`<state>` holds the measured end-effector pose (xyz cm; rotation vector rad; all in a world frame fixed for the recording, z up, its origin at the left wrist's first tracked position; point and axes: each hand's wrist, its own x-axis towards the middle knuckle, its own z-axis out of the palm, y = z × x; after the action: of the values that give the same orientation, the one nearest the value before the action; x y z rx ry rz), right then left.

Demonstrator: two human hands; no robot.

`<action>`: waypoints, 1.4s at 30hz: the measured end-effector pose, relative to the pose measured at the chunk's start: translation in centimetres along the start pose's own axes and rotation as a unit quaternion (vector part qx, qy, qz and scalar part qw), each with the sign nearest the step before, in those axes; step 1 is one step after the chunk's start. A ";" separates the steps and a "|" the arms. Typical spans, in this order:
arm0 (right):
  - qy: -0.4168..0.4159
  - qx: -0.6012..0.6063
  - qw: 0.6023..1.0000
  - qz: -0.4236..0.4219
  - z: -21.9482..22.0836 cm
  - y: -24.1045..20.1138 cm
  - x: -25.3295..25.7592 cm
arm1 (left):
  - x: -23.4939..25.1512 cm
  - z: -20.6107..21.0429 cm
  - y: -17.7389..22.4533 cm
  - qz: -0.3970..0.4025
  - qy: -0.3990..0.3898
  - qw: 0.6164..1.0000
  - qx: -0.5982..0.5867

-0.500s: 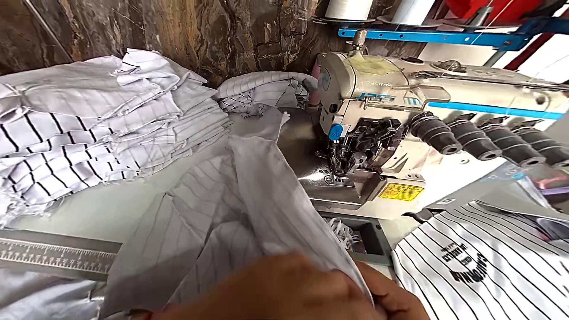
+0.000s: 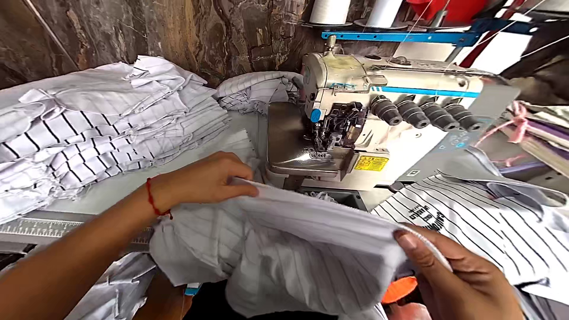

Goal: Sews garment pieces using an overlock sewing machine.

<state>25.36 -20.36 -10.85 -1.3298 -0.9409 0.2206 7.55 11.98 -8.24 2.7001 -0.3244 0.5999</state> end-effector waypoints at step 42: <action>0.023 -0.106 0.983 -0.147 -3.6 -1.0 0.8 | -2.8 -12.9 15.5 -0.136 0.382 0.912 -0.054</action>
<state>27.96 -22.76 -9.45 -1.3638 -1.1315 -0.1402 -4.15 3.28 5.89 2.1263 0.2186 1.4106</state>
